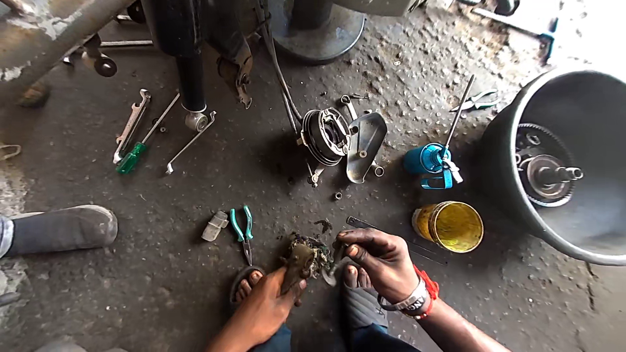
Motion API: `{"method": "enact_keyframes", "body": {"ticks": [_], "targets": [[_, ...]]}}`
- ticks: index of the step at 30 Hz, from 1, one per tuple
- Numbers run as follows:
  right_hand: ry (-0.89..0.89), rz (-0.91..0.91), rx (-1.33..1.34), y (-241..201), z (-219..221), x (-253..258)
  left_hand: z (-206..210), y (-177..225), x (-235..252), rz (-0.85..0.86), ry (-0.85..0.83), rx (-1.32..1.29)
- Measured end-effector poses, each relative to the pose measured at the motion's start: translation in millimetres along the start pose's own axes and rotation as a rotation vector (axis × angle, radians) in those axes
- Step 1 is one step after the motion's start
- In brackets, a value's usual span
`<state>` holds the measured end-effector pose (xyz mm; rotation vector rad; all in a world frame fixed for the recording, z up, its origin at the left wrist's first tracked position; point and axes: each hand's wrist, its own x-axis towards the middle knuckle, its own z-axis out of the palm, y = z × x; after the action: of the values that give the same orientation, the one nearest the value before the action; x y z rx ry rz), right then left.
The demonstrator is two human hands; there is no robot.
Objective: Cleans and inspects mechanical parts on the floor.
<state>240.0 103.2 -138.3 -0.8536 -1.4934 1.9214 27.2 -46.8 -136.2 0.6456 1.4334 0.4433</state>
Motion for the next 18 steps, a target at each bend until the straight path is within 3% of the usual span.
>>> {"method": "enact_keyframes", "body": {"ticks": [5, 9, 13, 18], "targets": [[-0.007, -0.057, -0.091, -6.2, -15.0, 6.7, 4.7, -5.3, -0.2, 0.049, 0.033, -0.238], [-0.018, -0.206, -0.622, 23.4, -40.9, -1.1, 2.1, -6.4, 2.9, 0.127, 0.086, -0.348], [-0.104, -0.083, -0.933, 78.0, -59.5, -24.2, 2.5, -7.7, 4.2, 0.120, 0.096, -0.388], [-0.035, -0.087, -1.037, 87.2, -55.9, -31.7, 5.2, -8.8, 0.3, 0.111, 0.085, -0.381]]}}
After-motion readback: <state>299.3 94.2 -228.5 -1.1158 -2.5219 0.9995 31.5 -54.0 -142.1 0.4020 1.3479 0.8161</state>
